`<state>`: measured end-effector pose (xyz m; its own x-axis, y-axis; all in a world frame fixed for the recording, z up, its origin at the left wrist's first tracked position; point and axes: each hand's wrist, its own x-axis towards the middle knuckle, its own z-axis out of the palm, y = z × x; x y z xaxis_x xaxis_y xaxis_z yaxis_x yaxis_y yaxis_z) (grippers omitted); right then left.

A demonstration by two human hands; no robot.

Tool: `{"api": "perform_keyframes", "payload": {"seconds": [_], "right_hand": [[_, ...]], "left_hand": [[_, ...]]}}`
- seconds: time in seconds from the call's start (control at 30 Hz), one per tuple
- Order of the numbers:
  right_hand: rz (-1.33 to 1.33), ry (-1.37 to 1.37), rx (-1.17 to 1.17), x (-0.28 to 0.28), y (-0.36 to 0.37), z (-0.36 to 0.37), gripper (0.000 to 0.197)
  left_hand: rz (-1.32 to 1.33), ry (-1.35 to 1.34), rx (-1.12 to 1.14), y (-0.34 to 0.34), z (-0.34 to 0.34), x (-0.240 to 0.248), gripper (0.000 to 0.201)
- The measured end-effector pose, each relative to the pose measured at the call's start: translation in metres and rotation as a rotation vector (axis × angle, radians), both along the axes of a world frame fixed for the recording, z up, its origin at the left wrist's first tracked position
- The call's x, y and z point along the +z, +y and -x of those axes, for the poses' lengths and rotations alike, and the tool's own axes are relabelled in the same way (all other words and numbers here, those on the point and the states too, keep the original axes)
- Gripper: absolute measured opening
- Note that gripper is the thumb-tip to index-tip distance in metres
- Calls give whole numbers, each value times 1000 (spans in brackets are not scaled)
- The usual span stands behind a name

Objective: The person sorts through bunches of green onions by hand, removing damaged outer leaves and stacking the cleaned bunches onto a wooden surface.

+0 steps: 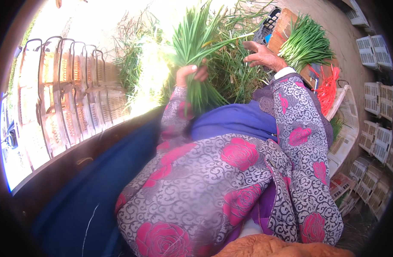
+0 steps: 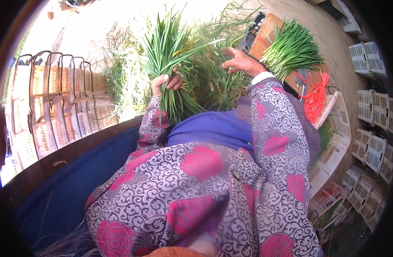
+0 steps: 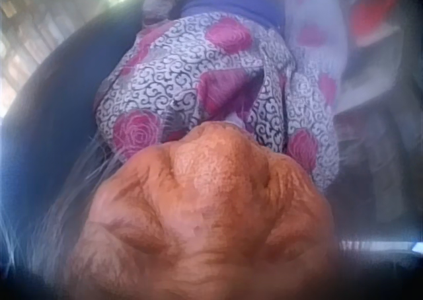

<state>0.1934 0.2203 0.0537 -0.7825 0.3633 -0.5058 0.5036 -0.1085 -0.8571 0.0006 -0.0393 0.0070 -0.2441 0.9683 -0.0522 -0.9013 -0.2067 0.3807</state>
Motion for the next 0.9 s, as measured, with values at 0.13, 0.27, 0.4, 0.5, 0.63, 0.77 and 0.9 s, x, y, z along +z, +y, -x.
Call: {"api": "perform_keyframes", "payload": {"seconds": [0.13, 0.27, 0.4, 0.5, 0.63, 0.77, 0.9], "right_hand": [[432, 409, -66, 39, -53, 30, 72], [567, 290, -3, 50, -71, 38, 58], [562, 350, -47, 52, -60, 24, 49], [506, 499, -128, 48, -60, 27, 52], [279, 354, -10, 50, -72, 37, 47], [10, 148, 218, 41, -82, 44, 35], [415, 143, 144, 79, -53, 25, 27]], "left_hand": [[40, 14, 19, 3, -6, 5, 41], [83, 27, 70, -3, -7, 6, 42], [92, 24, 8, -4, -4, -5, 43], [111, 54, 5, 2, -11, 1, 44], [143, 127, -88, 7, -17, -2, 43], [213, 166, -35, -3, -12, 6, 43], [168, 273, -62, -6, -2, -2, 45]]}}
